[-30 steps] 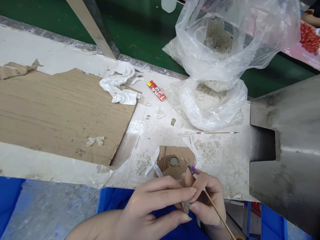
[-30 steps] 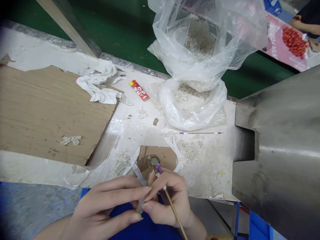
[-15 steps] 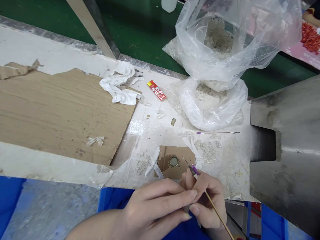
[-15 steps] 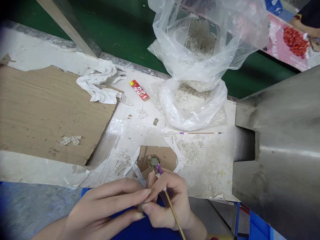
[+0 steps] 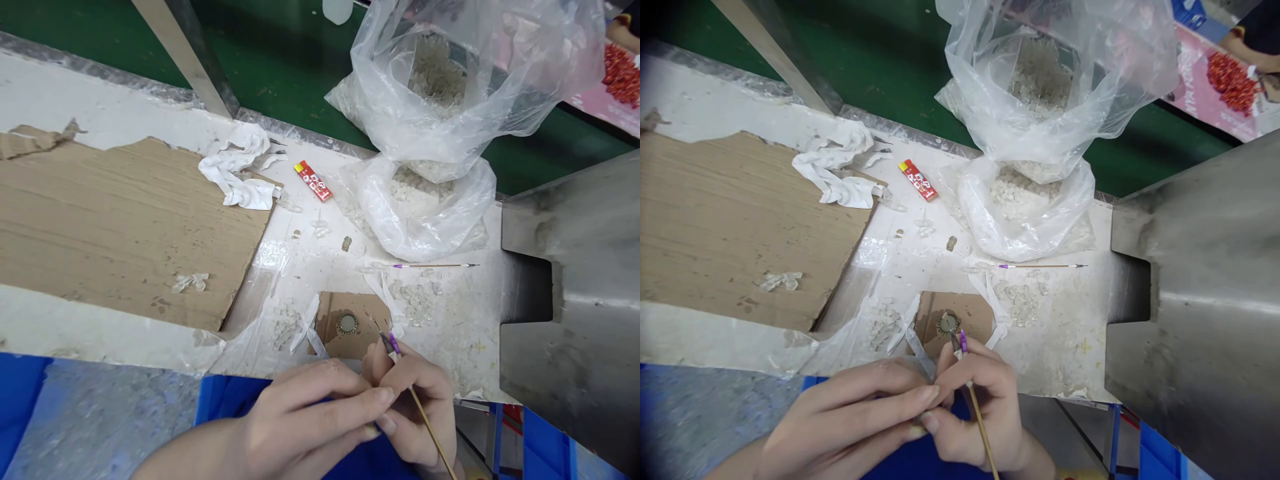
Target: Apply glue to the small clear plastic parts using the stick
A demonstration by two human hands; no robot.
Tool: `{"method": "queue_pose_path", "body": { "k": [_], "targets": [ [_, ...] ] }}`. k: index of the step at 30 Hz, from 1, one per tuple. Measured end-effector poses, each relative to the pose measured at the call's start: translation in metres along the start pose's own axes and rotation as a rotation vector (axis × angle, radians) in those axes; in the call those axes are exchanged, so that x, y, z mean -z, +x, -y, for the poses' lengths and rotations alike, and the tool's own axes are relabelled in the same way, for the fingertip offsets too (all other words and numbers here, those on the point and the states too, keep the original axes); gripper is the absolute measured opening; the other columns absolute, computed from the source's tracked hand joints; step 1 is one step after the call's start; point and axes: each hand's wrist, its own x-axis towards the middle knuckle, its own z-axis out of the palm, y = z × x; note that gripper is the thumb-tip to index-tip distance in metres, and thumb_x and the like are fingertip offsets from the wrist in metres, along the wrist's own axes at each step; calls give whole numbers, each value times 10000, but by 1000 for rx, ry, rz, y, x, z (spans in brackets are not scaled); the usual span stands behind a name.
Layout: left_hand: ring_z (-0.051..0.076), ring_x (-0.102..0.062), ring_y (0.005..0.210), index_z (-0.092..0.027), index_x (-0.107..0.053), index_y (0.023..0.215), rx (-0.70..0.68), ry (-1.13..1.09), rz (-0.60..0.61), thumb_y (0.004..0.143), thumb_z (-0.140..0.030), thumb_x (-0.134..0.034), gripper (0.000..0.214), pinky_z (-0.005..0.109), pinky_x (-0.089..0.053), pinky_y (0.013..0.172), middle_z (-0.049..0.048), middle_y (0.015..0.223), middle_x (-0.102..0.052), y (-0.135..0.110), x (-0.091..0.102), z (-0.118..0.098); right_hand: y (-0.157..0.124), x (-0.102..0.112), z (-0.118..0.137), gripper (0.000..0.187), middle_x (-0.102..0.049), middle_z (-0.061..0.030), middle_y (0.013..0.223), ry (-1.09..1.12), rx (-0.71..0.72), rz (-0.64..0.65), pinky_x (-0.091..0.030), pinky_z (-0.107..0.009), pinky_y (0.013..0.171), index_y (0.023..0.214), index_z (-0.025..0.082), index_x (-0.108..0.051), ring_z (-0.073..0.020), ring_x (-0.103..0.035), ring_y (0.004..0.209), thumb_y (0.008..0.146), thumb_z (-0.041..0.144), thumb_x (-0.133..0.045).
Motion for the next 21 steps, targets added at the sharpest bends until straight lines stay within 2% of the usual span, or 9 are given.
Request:
{"method": "queue_pose_path", "body": {
  "k": [6, 10, 16, 21],
  "targets": [
    [148, -808, 841, -151, -690, 1293, -13, 45, -16, 1083, -155, -559, 247, 182, -676, 807, 91, 960, -811, 2, -2, 0, -1, -4, 1, 274, -430, 74, 615, -10, -32, -33, -336, -229, 494, 710, 237, -603, -95, -367, 528, 831, 261, -848],
    [134, -799, 831, -109, -700, 1244, -21, 54, -53, 1093, -165, -535, 231, 157, -657, 819, 97, 939, -800, 2, -3, -1, -2, -1, 1, 239, -429, 67, 593, -6, -36, -30, -358, -244, 506, 726, 248, -648, -110, -383, 528, 878, 327, -813],
    [126, -791, 774, -157, -705, 1250, 53, -59, -71, 1066, -236, -611, 221, 143, -650, 794, 70, 895, -793, 2, -7, 1, -3, 8, 3, 174, -511, 36, 594, 53, -100, 28, -409, -277, 534, 786, 270, -740, -142, -471, 549, 911, 385, -779],
    [125, -794, 781, -176, -703, 1266, 70, -92, -74, 1044, -225, -652, 233, 134, -645, 803, 64, 898, -798, 4, -8, 2, -5, 9, -1, 195, -529, 24, 621, 83, -144, 25, -387, -282, 517, 772, 260, -738, -147, -463, 550, 893, 404, -788]
  ]
}}
